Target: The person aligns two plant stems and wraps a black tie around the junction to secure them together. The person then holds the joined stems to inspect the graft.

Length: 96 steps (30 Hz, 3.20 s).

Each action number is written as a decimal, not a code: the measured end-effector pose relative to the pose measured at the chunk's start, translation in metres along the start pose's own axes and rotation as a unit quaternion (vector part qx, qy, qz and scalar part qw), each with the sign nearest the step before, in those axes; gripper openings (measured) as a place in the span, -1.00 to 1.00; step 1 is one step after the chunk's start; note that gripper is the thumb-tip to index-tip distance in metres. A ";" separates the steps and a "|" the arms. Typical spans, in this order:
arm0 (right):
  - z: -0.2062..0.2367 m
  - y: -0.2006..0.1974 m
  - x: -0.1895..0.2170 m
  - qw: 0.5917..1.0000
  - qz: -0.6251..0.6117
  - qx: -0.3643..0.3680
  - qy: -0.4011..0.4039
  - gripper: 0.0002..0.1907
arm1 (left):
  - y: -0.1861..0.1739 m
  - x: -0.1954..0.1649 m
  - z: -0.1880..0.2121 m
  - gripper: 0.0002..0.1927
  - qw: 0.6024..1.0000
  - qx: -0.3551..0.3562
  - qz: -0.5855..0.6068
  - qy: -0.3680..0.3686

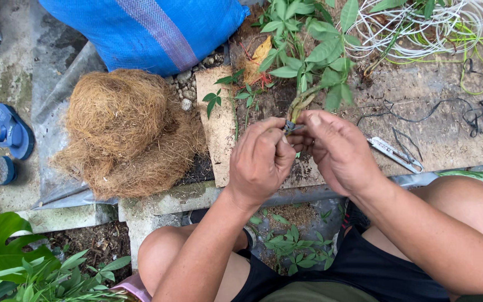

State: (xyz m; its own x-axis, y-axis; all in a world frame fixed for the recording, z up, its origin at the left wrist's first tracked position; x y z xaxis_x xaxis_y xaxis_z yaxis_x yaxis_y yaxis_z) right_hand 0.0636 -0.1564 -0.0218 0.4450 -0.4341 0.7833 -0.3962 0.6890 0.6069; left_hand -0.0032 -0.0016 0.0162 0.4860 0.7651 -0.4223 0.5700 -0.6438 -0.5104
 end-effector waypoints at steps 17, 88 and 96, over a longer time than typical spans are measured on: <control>-0.014 0.003 -0.004 0.971 0.210 -0.048 -0.104 -0.84 | 0.015 -0.002 0.010 -0.84 0.994 0.001 0.024 -0.104; -0.017 0.017 0.024 0.980 0.104 0.013 -0.171 -0.80 | 0.003 0.019 -0.009 -0.60 0.857 0.108 0.421 -0.276; 0.021 0.040 0.027 0.930 0.316 0.013 -0.186 -0.81 | -0.032 -0.010 0.002 -0.66 0.916 0.073 0.292 -0.264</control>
State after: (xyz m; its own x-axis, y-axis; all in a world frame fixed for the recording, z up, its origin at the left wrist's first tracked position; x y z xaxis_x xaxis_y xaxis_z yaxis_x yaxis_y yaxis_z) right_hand 0.0428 -0.1523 0.0267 -0.1913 -0.1212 0.9740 -0.5060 0.8625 0.0079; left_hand -0.0274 0.0115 0.0356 0.2704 0.2112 -0.9393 0.2012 -0.9665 -0.1594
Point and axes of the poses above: each hand's wrist, its own z-axis away from the middle knuckle, its own y-axis out of the palm, x = y × z, the point moved 2 cm from there along -z, towards the middle knuckle, and after that the axes turned 2 degrees about x, right-handed, at the moved point
